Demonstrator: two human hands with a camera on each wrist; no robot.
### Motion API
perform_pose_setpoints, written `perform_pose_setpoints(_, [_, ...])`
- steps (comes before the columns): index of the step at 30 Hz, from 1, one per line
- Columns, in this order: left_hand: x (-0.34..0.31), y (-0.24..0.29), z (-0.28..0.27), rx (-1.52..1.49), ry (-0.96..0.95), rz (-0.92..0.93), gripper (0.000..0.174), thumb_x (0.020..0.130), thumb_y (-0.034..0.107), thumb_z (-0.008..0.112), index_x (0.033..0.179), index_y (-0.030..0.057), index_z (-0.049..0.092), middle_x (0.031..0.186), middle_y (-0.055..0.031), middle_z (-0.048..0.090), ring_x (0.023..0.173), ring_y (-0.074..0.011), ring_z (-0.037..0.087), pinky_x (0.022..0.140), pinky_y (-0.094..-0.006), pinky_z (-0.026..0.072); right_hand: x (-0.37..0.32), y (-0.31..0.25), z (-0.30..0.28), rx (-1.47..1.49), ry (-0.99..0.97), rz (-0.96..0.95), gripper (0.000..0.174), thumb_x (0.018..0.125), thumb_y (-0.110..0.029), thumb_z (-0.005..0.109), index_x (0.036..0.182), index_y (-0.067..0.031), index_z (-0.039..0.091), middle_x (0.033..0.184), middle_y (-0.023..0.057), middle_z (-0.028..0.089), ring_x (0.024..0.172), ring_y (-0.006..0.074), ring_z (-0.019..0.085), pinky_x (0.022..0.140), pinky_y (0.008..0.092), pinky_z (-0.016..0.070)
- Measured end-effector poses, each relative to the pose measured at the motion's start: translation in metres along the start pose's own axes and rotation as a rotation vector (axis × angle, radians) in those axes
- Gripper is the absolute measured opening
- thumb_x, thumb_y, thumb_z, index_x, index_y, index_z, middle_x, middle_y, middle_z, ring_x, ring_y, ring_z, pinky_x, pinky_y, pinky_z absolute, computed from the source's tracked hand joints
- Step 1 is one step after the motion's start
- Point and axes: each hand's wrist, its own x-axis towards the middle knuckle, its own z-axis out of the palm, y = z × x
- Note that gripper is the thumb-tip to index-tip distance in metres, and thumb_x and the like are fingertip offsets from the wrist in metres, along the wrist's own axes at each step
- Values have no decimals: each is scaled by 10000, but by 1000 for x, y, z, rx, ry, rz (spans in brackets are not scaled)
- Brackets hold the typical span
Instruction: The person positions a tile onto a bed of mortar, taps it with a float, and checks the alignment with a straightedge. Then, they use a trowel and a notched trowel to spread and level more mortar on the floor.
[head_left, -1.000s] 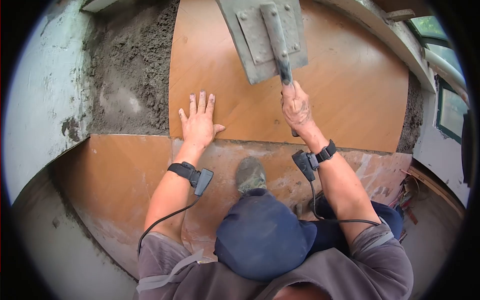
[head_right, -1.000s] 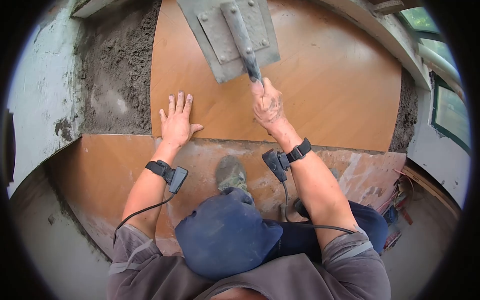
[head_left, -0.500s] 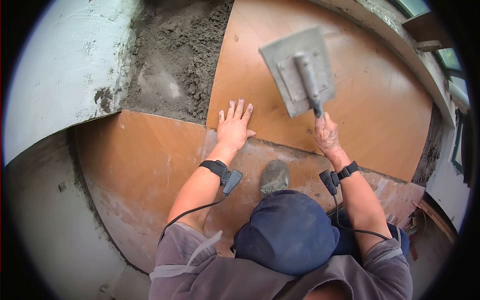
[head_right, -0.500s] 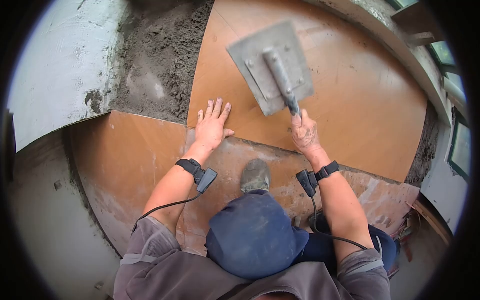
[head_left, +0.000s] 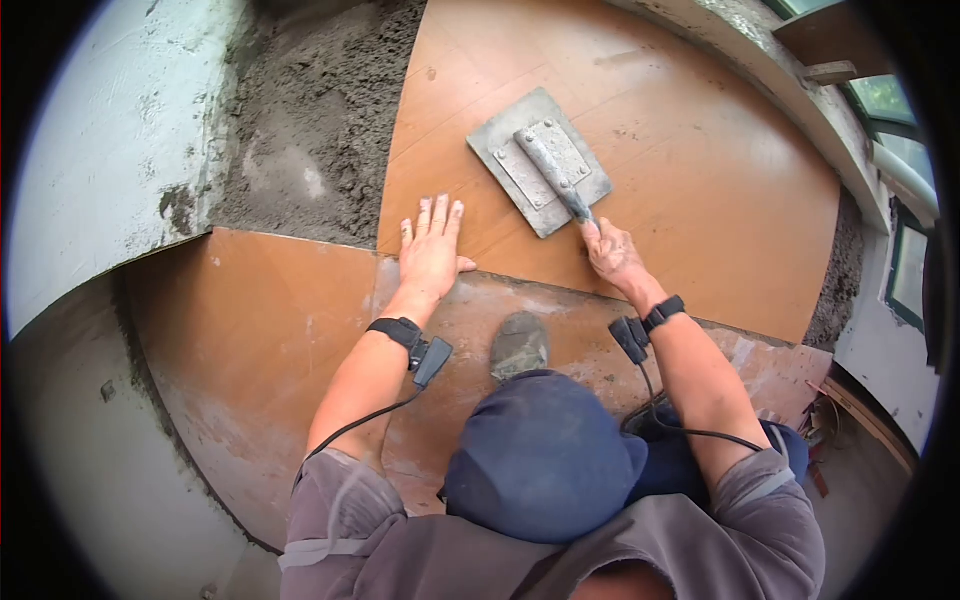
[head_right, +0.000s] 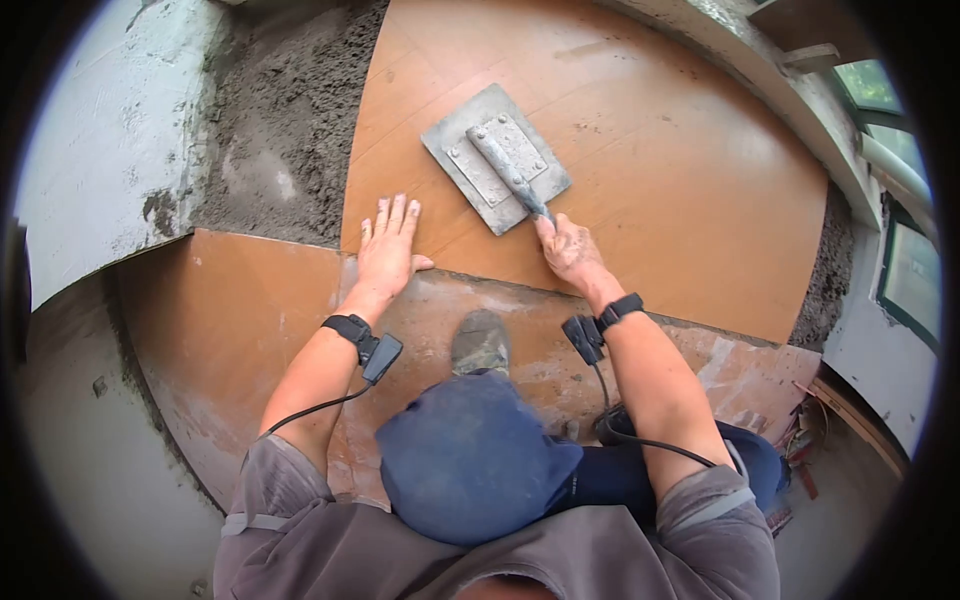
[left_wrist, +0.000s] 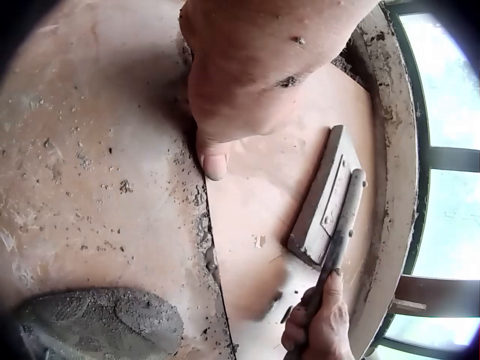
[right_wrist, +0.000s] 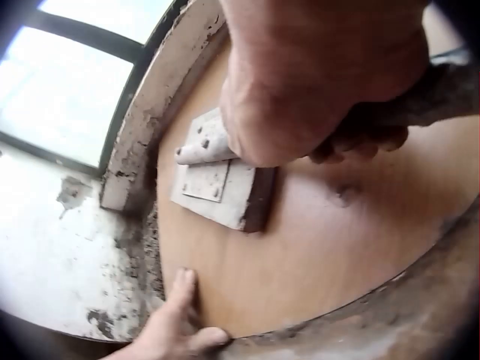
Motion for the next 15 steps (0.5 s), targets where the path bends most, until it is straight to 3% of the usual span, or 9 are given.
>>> perform_pose_setpoints(2, [0,-2,1,9,-5,-49,962,704,349,759,1479,119,238,1556,-94,161,1437,-295,131,1150,-499,158,16,-1,4,-100,-71,82,420,965,-393,455,871,9,530,783,317,580,795,490,575,665,502,462])
perform_pose_setpoints(4, [-4,-2,6,5,-3,-30,964,704,340,760,1473,84,239,1553,-100,170,1436,-294,136,1148,-501,159,10,-25,-11,-20,-114,117,415,964,-393,461,880,6,538,756,305,577,758,492,572,639,500,454])
perform_pose_setpoints(7, [-4,-5,13,16,55,-30,947,710,335,752,1468,71,248,1549,-113,180,1434,-298,139,1145,-498,168,-5,-60,-24,244,-41,10,436,962,-413,452,879,6,537,724,295,569,740,476,578,620,497,438])
perform_pose_setpoints(11, [-1,-1,9,16,79,-33,942,711,338,749,1468,77,251,1549,-107,184,1434,-290,142,1145,-492,173,-8,-16,-2,197,29,-87,435,959,-415,459,872,5,535,716,293,566,724,473,575,612,488,442])
perform_pose_setpoints(12, [-2,0,10,24,60,-39,941,710,339,749,1467,80,254,1549,-103,187,1434,-286,145,1144,-491,177,-7,8,6,41,-41,-22,434,957,-413,460,871,7,528,714,293,565,718,475,572,605,486,443])
perform_pose_setpoints(13, [-3,0,7,34,45,-52,939,709,339,750,1467,84,256,1548,-98,189,1434,-283,147,1143,-490,180,-2,8,5,-113,-111,38,432,955,-411,462,871,8,521,712,293,564,713,477,568,597,485,444])
perform_pose_setpoints(15, [1,-3,3,28,69,-59,941,707,341,750,1467,87,256,1549,-94,190,1434,-281,147,1142,-493,181,12,-2,-2,-60,-112,-3,414,954,-394,468,871,9,514,709,295,561,714,481,564,592,490,444])
